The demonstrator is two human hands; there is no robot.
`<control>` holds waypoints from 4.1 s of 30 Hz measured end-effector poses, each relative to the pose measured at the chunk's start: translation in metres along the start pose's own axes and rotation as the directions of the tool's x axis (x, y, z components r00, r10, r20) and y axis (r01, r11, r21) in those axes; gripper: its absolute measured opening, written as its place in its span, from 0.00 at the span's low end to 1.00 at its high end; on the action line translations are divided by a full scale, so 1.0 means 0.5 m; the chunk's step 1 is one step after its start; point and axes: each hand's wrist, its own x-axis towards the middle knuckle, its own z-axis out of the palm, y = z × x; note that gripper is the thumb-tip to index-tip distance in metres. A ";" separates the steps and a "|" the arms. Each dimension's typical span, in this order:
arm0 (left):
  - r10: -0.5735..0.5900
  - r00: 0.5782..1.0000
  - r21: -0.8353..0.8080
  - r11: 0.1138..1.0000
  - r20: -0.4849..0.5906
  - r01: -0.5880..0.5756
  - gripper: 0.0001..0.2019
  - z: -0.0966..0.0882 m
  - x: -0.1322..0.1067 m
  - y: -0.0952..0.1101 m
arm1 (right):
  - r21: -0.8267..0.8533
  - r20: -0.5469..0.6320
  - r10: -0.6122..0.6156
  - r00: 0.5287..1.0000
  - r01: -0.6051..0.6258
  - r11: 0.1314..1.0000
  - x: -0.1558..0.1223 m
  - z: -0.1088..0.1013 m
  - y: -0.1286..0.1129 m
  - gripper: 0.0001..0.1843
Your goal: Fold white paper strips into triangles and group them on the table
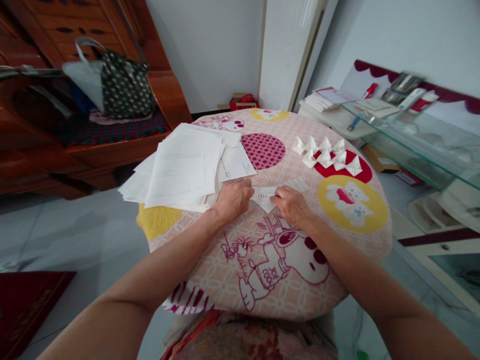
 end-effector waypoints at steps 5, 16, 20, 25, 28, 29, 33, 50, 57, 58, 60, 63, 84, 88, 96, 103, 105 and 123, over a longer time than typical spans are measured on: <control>0.179 0.984 -0.104 0.979 0.004 -0.178 0.14 0.012 0.003 0.028 | 0.088 0.012 0.047 0.999 -0.048 0.995 0.003 -0.007 -0.004 0.14; 0.211 0.975 -0.073 0.976 0.066 -0.206 0.14 0.027 -0.003 0.025 | 0.643 0.320 0.597 0.736 -0.631 0.433 0.048 -0.044 0.033 0.09; 0.219 0.973 -0.061 0.975 0.070 -0.215 0.14 0.026 -0.002 0.027 | 0.534 0.360 0.557 0.748 -0.655 0.535 0.088 -0.049 0.016 0.10; 0.200 0.978 -0.062 0.979 0.059 -0.196 0.14 0.028 -0.001 0.028 | 0.471 0.493 0.523 0.695 -0.719 0.511 0.117 -0.036 0.009 0.12; 0.195 0.980 -0.071 0.979 0.048 -0.191 0.14 0.028 -0.001 0.029 | 0.500 0.536 0.514 0.670 -0.742 0.446 0.119 -0.031 0.015 0.13; 0.194 0.980 -0.074 0.979 0.046 -0.190 0.15 0.028 -0.002 0.029 | 0.514 0.540 0.517 0.665 -0.746 0.423 0.116 -0.032 0.018 0.13; 0.196 0.980 -0.083 0.978 0.047 -0.192 0.14 0.029 -0.002 0.029 | 0.525 0.544 0.553 0.632 -0.770 0.364 0.096 -0.048 0.034 0.14; -0.057 0.998 -0.340 0.938 0.019 0.060 0.13 0.030 0.035 0.021 | 0.542 0.355 0.608 0.710 -0.686 0.485 0.069 -0.036 0.027 0.06; -0.297 0.946 -0.438 0.839 0.127 0.322 0.05 0.027 0.093 0.010 | 0.499 0.333 0.644 0.688 -0.708 0.499 0.061 -0.024 0.026 0.06; -0.301 0.945 -0.447 0.833 0.132 0.327 0.04 0.029 0.097 0.008 | 0.501 0.329 0.647 0.688 -0.708 0.498 0.061 -0.024 0.026 0.06; -0.303 0.942 -0.474 0.815 0.141 0.333 0.03 0.033 0.101 0.002 | 0.504 0.323 0.649 0.689 -0.706 0.498 0.060 -0.025 0.024 0.06; -0.272 0.949 -0.564 0.765 0.157 0.312 0.02 0.040 0.099 -0.009 | 0.512 0.312 0.653 0.691 -0.701 0.497 0.059 -0.026 0.022 0.06; -0.118 0.972 -0.523 0.826 0.205 0.210 0.17 0.016 0.060 -0.058 | 0.541 0.311 0.666 0.678 -0.702 0.463 0.035 -0.030 0.047 0.14; -0.123 0.967 -0.480 0.850 0.223 0.219 0.12 0.015 0.059 -0.044 | 0.553 0.323 0.660 0.678 -0.701 0.450 0.036 -0.032 0.045 0.12; -0.124 0.975 -0.538 0.817 0.187 0.207 0.07 0.011 0.058 -0.024 | 0.626 0.232 0.623 0.747 -0.605 0.492 0.019 -0.028 0.071 0.08; -0.173 0.982 -0.652 0.753 -0.071 0.085 0.06 0.003 0.051 -0.019 | 0.644 -0.069 0.592 0.803 -0.417 0.641 0.014 -0.053 0.086 0.09; -0.146 0.977 -0.615 0.788 -0.157 0.019 0.07 0.005 0.048 -0.015 | 0.664 -0.099 0.543 0.834 -0.351 0.660 0.016 -0.060 0.080 0.08; 0.247 0.968 -0.265 0.937 0.050 -0.226 0.09 0.009 0.036 -0.007 | 0.010 0.127 0.078 0.989 -0.080 0.997 0.008 -0.055 0.003 0.15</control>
